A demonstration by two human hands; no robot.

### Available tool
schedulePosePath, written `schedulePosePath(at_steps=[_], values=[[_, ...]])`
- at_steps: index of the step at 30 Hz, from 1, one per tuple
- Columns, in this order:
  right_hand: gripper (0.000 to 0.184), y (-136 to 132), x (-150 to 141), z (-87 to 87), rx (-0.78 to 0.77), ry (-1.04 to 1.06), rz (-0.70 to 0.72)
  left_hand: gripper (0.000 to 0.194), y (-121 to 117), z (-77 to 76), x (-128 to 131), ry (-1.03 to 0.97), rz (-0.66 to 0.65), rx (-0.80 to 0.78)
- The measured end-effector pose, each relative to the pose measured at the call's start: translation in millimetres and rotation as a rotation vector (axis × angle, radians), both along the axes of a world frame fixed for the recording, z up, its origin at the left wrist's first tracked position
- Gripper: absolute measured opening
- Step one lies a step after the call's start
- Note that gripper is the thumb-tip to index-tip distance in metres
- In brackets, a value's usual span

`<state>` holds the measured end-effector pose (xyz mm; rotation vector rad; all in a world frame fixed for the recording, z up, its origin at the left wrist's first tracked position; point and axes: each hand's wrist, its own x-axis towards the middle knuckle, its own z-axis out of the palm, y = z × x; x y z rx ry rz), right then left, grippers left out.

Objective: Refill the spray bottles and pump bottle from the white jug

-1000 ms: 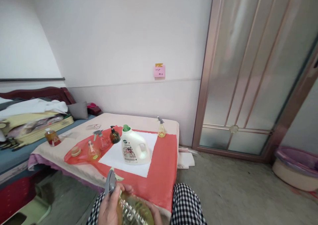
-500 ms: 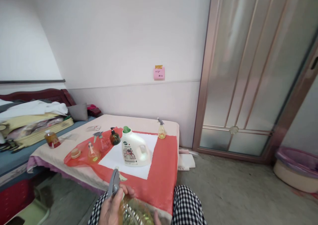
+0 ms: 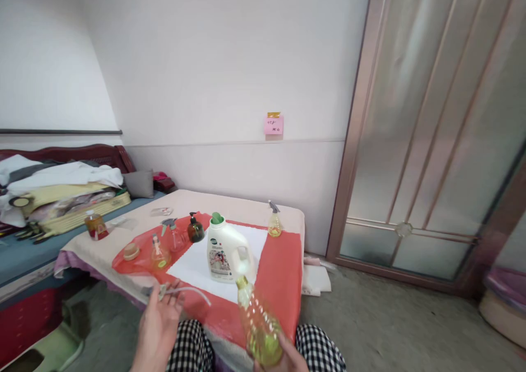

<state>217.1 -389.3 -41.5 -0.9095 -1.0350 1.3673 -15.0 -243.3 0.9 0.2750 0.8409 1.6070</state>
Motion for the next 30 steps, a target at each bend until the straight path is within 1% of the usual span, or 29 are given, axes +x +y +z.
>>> schedulePosePath(at_steps=[1,2,3,4,5,6,7,9,12,15,17,20,25,30], values=[[0.043,10.8,4.0,5.3,-0.021,0.067,-0.034,0.007,4.6,-13.8,3.2,-0.002,-0.035,0.003],[0.044,22.0,7.3,13.8,-0.040,0.134,-0.076,0.005,8.0,-28.4,7.1,0.014,-0.052,0.003],[0.043,33.5,10.1,25.2,-0.081,0.239,-0.139,0.008,10.3,-43.1,11.2,0.036,-0.083,0.010],[0.046,45.3,12.4,38.9,-0.102,0.301,-0.215,0.013,11.6,-57.0,15.1,0.063,-0.077,0.018],[0.052,57.4,14.6,54.1,-0.090,0.264,-0.253,0.019,12.2,-69.4,18.4,0.086,-0.103,0.047],[0.054,69.8,16.8,69.7,-0.069,0.168,-0.292,0.025,12.2,-79.6,21.0,0.109,-0.117,0.066],[0.055,82.5,19.1,84.8,-0.051,0.121,-0.308,0.030,11.8,-87.5,22.8,0.138,-0.132,0.069],[0.058,107.8,24.1,110.7,-0.027,0.036,-0.342,0.040,10.3,-96.0,24.3,0.189,-0.182,0.047],[0.063,141.8,31.2,136.4,0.010,-0.124,-0.387,0.049,7.1,-96.0,23.7,0.223,-0.264,0.022],[0.065,164.4,34.5,152.5,0.024,-0.310,-0.427,0.051,4.1,-91.2,23.6,0.213,-0.294,0.039],[0.065,172.0,33.8,162.3,0.028,-0.432,-0.436,0.053,3.1,-89.1,24.2,0.201,-0.289,0.032],[0.064,175.9,29.6,178.9,0.046,-0.593,-0.448,0.053,3.7,-89.2,25.2,0.187,-0.269,0.035],[0.064,184.8,22.0,207.5,0.092,-0.788,-0.449,0.048,5.1,-91.4,24.5,0.201,-0.288,0.046],[0.082,208.4,16.5,224.8,0.093,-0.873,-0.462,0.047,3.7,-90.6,23.9,0.210,-0.286,0.055]])
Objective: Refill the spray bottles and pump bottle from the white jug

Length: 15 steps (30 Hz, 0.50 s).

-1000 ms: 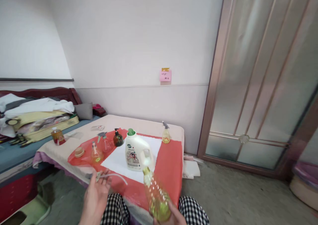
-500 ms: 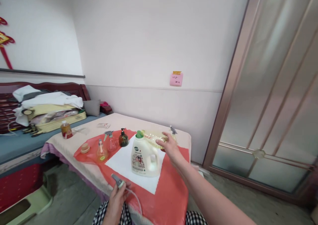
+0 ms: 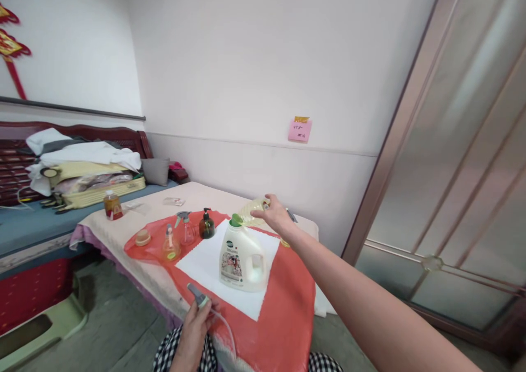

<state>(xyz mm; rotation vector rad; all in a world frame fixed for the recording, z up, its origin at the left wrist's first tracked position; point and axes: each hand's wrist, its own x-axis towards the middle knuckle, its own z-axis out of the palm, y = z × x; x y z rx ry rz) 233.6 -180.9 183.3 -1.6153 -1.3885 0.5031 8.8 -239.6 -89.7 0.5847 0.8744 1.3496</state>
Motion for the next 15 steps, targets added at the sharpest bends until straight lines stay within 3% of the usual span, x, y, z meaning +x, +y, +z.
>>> schedulePosePath(at_steps=[8,15], values=[[0.078,27.3,-19.8,17.5,0.033,-0.039,-0.014,0.044,0.1,-3.4,0.6,-0.010,-0.002,0.027],[0.078,40.3,-30.5,21.2,0.057,-0.045,0.000,0.046,0.0,-0.3,0.0,-0.024,-0.020,0.028]])
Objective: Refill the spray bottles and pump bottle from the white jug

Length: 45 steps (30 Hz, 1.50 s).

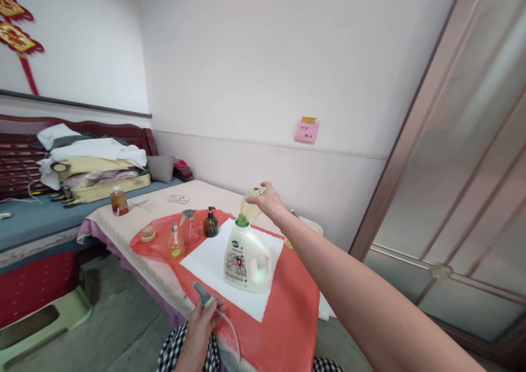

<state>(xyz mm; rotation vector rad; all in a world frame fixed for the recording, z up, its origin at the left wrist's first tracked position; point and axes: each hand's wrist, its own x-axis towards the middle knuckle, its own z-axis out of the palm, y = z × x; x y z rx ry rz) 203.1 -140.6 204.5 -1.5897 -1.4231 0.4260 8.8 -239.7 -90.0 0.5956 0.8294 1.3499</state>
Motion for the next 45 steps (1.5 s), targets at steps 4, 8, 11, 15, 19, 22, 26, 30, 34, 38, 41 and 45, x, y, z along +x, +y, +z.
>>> schedulePosePath(at_steps=[4,8,11,15,19,22,26,30,34,38,41,45], values=[[0.078,0.9,-1.3,-0.7,-0.004,-0.002,0.004,0.050,3.4,-6.7,0.6,-0.007,0.006,0.011],[0.075,-2.4,0.4,-2.4,0.001,0.001,0.001,0.050,4.9,-12.2,1.1,-0.007,-0.010,0.017],[0.074,-6.7,2.2,-4.0,0.004,0.013,0.002,0.047,4.1,-11.7,0.9,0.003,-0.013,0.022],[0.073,-14.6,6.9,-9.0,0.015,0.046,-0.001,0.045,2.9,-9.6,0.8,0.012,-0.016,0.012],[0.076,-28.9,18.4,-20.8,0.020,0.137,-0.017,0.047,3.9,-11.8,1.3,0.029,-0.007,0.020],[0.074,-44.5,30.1,-37.0,0.005,0.271,-0.039,0.051,5.5,-14.7,1.6,0.057,0.006,0.029],[0.060,-65.9,44.3,-72.6,-0.027,0.580,-0.033,0.053,6.8,-17.4,2.4,0.104,0.013,0.057],[0.036,-94.8,51.2,-123.8,-0.096,0.994,0.071,0.051,6.5,-17.2,2.9,0.141,0.010,0.054],[0.038,-147.6,45.9,-191.2,-0.162,1.318,0.136,0.050,2.2,-11.3,3.1,0.143,0.028,0.044],[0.040,-210.9,37.0,-264.2,-0.225,1.499,0.157,0.046,-1.1,-6.8,4.5,0.130,0.042,0.037],[0.038,-243.4,36.6,-307.0,-0.240,1.595,0.206,0.042,0.0,-2.4,5.6,0.103,0.067,0.020],[0.041,-256.3,39.5,-333.3,-0.199,1.654,0.264,0.032,1.7,14.7,4.1,0.022,0.127,0.001]])
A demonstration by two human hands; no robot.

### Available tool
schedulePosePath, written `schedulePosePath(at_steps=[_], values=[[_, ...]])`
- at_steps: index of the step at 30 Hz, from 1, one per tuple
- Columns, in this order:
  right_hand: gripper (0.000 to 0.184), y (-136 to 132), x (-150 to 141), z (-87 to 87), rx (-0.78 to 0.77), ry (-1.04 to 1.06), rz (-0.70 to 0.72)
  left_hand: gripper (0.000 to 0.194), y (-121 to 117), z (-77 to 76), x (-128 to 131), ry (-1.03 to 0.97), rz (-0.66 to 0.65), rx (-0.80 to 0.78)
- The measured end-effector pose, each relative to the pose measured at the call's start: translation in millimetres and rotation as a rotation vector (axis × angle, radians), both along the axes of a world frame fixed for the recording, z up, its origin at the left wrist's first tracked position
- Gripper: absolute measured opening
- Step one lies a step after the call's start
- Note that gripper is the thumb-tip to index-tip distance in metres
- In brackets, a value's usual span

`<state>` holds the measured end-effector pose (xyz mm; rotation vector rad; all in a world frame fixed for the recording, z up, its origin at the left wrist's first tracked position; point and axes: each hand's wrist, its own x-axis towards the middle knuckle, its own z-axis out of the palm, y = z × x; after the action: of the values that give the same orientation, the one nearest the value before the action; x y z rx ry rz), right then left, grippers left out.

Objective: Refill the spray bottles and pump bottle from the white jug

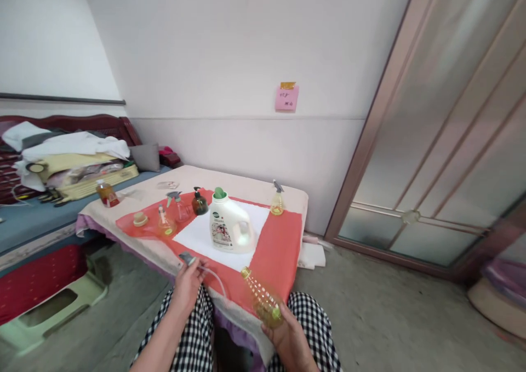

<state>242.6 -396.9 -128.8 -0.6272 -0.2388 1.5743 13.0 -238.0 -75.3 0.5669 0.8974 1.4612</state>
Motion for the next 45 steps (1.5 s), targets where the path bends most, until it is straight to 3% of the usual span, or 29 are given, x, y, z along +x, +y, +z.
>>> schedulePosePath(at_steps=[6,11,15,19,26,36,40,45], values=[[0.042,-0.4,-4.3,5.1,0.082,-0.107,0.007,0.017,-5.2,35.4,-0.6,-0.105,0.073,0.020],[0.045,-4.3,-8.1,18.1,0.119,-0.150,0.049,0.019,-8.4,48.0,11.3,-0.130,0.089,0.046],[0.044,-4.0,-10.3,21.8,0.124,-0.132,0.023,0.022,-15.4,44.7,25.5,-0.120,0.052,0.043],[0.040,-3.7,-11.8,18.2,0.110,-0.136,-0.010,0.030,-37.8,33.9,46.3,-0.079,-0.024,0.002],[0.047,-4.0,-10.6,15.6,0.154,-0.152,0.006,0.040,-81.9,20.8,81.1,-0.075,-0.283,-0.070],[0.049,-5.7,-10.6,13.9,0.134,-0.179,-0.007,0.037,-79.3,13.5,64.1,-0.036,-0.383,-0.093],[0.050,-3.5,-10.1,1.5,0.061,-0.248,0.001,0.038,-76.8,8.5,57.4,0.029,-0.459,-0.077],[0.058,-0.6,-13.1,-7.6,0.008,-0.278,0.028,0.032,-79.1,9.5,55.5,0.021,-0.453,-0.066]])
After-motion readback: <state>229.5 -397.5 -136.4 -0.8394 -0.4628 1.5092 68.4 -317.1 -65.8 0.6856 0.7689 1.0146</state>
